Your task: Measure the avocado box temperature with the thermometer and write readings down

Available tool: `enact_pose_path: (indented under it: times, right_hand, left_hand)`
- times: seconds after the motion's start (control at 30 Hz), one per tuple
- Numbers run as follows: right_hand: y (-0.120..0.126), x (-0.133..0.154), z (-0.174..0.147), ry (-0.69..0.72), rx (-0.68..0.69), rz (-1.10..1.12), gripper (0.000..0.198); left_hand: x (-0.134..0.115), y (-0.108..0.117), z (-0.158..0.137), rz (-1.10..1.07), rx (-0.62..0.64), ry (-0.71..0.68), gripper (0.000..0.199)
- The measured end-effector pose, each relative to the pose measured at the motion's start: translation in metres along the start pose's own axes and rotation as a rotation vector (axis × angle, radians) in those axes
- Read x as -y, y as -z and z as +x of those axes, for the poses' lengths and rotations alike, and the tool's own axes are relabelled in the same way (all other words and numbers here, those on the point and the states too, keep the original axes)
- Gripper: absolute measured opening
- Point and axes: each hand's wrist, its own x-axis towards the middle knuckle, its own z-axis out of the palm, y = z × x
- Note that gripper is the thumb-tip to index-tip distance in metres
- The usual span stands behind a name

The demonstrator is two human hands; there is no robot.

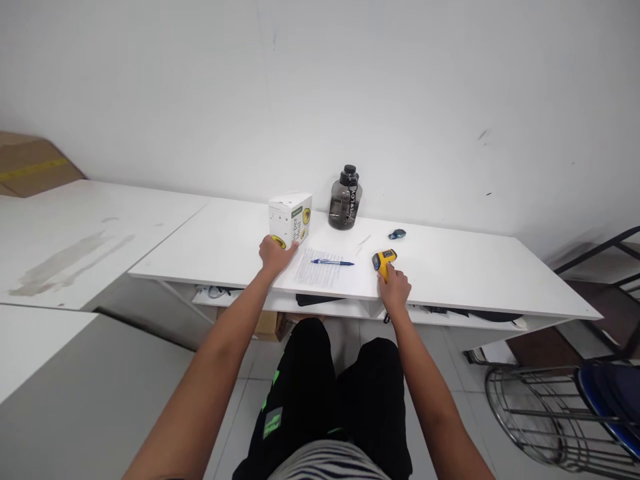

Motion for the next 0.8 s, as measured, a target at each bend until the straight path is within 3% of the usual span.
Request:
enact_pose_path:
  times: [0.33,0.8]
  right_hand:
    - [-0.013,-0.007,0.022,-0.049,-0.097,0.029,0.053]
    - [-0.011,-0.003,0.017,-0.050,-0.159,0.021,0.049]
  left_hand:
    - [0.009,-0.015,0.001,0.057,-0.001,-0.043,0.068]
    - [0.008,-0.017,-0.001,0.099,-0.014,-0.078,0.068]
